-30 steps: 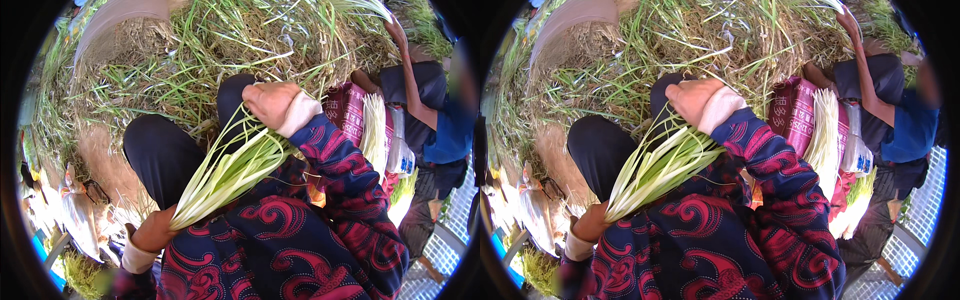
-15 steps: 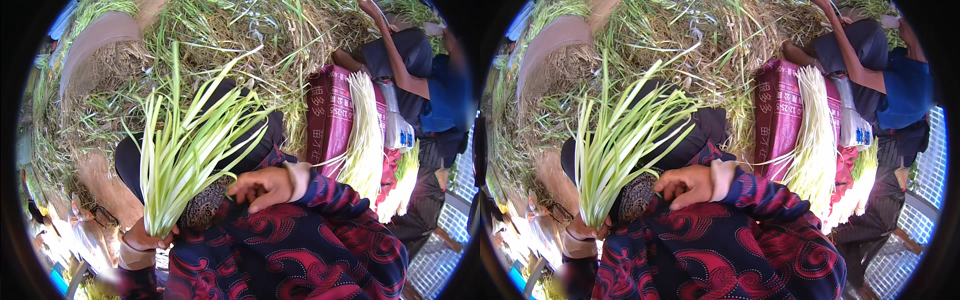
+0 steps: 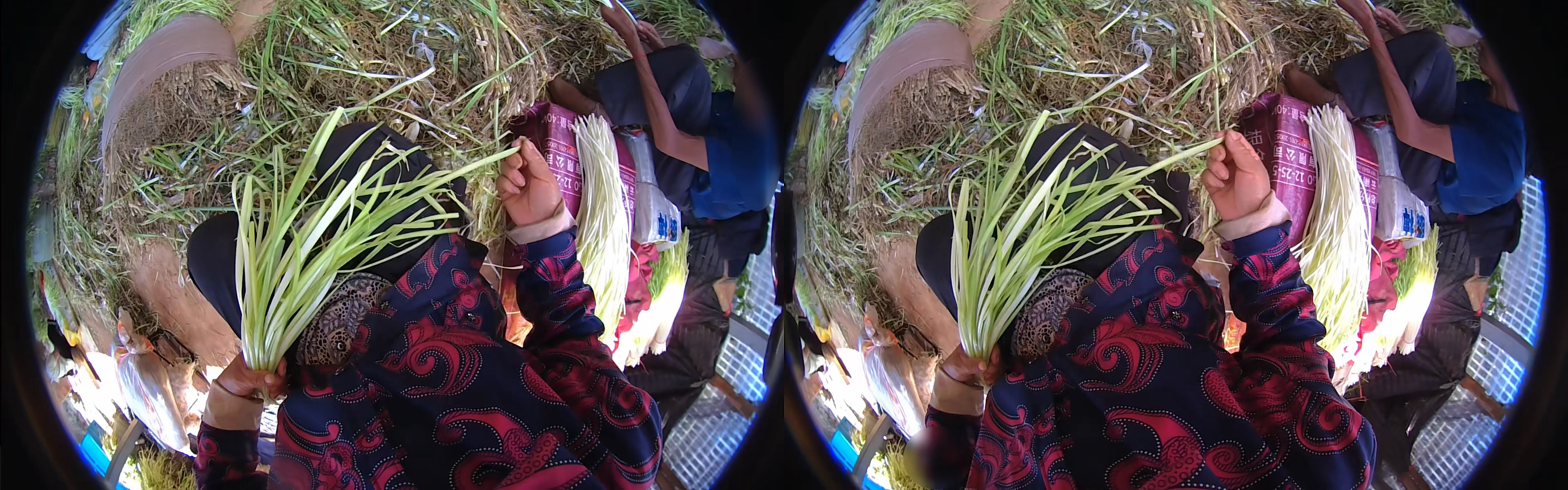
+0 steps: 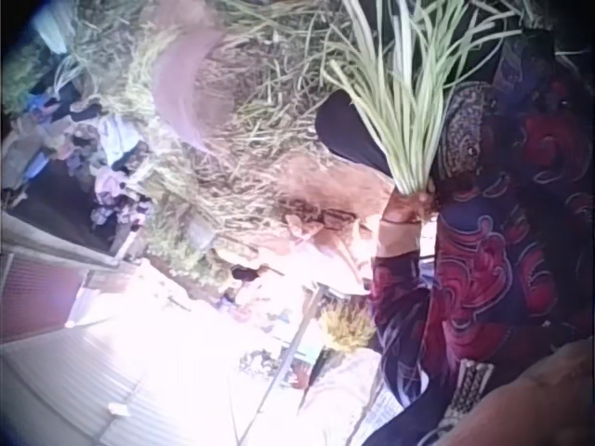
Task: The person sits on the ground and sorts long green stalks by hand, separating them into bundles and placing them into a bag. Another person works nearby doing the same task.
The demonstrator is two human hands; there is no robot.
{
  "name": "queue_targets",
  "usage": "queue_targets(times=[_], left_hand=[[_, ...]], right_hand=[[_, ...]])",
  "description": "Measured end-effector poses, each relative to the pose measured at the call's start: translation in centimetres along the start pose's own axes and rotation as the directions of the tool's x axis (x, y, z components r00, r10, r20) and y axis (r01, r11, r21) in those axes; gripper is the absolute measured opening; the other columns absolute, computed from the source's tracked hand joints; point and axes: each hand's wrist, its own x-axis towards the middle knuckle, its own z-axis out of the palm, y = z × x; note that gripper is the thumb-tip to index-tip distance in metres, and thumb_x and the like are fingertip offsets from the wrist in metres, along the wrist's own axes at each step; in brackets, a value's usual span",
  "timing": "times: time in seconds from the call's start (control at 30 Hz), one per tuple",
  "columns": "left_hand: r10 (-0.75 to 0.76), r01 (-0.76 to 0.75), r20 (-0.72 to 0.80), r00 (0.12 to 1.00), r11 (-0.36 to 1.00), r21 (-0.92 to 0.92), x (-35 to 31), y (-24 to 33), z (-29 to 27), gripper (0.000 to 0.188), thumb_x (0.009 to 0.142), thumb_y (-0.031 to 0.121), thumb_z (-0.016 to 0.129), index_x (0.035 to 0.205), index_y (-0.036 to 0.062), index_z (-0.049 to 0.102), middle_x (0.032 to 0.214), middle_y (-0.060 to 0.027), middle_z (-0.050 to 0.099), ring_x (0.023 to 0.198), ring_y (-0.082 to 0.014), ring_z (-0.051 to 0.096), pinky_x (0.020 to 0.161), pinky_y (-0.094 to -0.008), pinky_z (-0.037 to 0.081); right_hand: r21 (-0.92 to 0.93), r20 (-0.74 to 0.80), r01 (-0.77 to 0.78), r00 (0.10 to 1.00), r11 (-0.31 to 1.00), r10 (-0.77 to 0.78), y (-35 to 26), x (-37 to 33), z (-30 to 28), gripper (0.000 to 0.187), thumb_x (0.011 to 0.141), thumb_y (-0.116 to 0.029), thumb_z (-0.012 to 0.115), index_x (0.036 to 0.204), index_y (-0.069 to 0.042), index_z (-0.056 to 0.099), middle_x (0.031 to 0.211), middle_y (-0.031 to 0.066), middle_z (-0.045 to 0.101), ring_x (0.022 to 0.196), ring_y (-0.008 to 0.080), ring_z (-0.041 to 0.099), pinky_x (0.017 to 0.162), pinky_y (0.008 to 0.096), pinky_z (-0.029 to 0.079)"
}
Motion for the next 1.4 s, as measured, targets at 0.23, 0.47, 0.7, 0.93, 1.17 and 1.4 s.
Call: queue_targets(times=[0.23, 0.47, 0.7, 0.93, 1.17, 1.4], left_hand=[[-0.074, 0.067, 0.149, 0.986, 0.996, 0.055, 0.8, -0.2, -2.1, 0.036, 0.056, 0.006, 0.074, 0.084, -0.0014, 0.052, 0.060, -0.0093, 0.053, 0.047, -0.0187, 0.050, 0.044, -0.0290, 0.040], [-0.118, 0.113, 0.180, 0.977, 0.993, 0.040, 1.0, -0.2, -2.6, 0.038, 0.057, 0.006, 0.074, 0.087, -0.0016, 0.052, 0.064, -0.0093, 0.055, 0.050, -0.0184, 0.052, 0.047, -0.0286, 0.042], [-0.106, 0.098, 0.182, 0.978, 0.994, 0.053, 1.3, -0.3, -3.3, 0.035, 0.059, 0.006, 0.072, 0.087, -0.0025, 0.053, 0.068, -0.0094, 0.055, 0.054, -0.0182, 0.053, 0.049, -0.0291, 0.042], [-0.152, 0.149, 0.193, 0.969, 0.988, 0.031, 1.4, 0.5, -2.6, 0.032, 0.059, 0.007, 0.072, 0.082, -0.0040, 0.054, 0.063, -0.0100, 0.054, 0.052, -0.0186, 0.052, 0.049, -0.0298, 0.042], [-0.140, 0.139, 0.217, 0.966, 0.990, 0.018, 1.4, 1.0, -2.1, 0.034, 0.058, 0.012, 0.073, 0.081, -0.0044, 0.054, 0.058, -0.0099, 0.052, 0.049, -0.0174, 0.049, 0.047, -0.0285, 0.039], [-0.127, 0.123, 0.221, 0.967, 0.992, 0.032, 1.5, 1.4, -1.7, 0.036, 0.058, 0.015, 0.073, 0.081, -0.0039, 0.053, 0.056, -0.0087, 0.050, 0.048, -0.0170, 0.047, 0.047, -0.0280, 0.038]], right_hand=[[-0.507, -0.046, 0.149, 0.979, 0.849, -0.199, 0.0, -0.1, 1.3, 0.007, 0.082, -0.016, 0.051, 0.083, -0.008, 0.051, 0.073, -0.0015, 0.052, 0.064, 0.0073, 0.045, 0.054, 0.0191, 0.036], [-0.789, 0.612, 0.594, 0.732, -0.160, -0.299, 1.2, 0.4, 5.7, 0.014, 0.075, -0.004, 0.055, 0.088, -0.005, 0.056, 0.080, 0.0074, 0.056, 0.071, 0.0190, 0.053, 0.061, 0.0262, 0.043], [-0.403, 0.892, 0.903, 0.424, -0.152, 0.155, 5.8, 1.4, 10.2, 0.023, 0.062, -0.002, 0.055, 0.082, -0.011, 0.060, 0.075, 0.0032, 0.054, 0.068, 0.0221, 0.053, 0.059, 0.0294, 0.045], [-0.391, 0.844, 0.901, 0.433, -0.190, 0.316, 6.4, 0.6, 10.5, 0.019, 0.062, -0.008, 0.059, 0.081, -0.010, 0.058, 0.068, 0.0014, 0.052, 0.063, 0.0206, 0.053, 0.051, 0.0293, 0.044], [-0.365, 0.868, 0.897, 0.425, -0.249, 0.257, 6.1, -1.2, 11.2, 0.016, 0.057, -0.007, 0.061, 0.072, -0.008, 0.056, 0.077, 0.0033, 0.051, 0.063, 0.0198, 0.052, 0.053, 0.0280, 0.044], [-0.397, 0.842, 0.885, 0.457, -0.243, 0.288, 7.2, -2.0, 10.5, 0.016, 0.060, -0.010, 0.065, 0.073, -0.007, 0.054, 0.060, 0.0036, 0.047, 0.053, 0.0213, 0.047, 0.048, 0.0302, 0.039]])
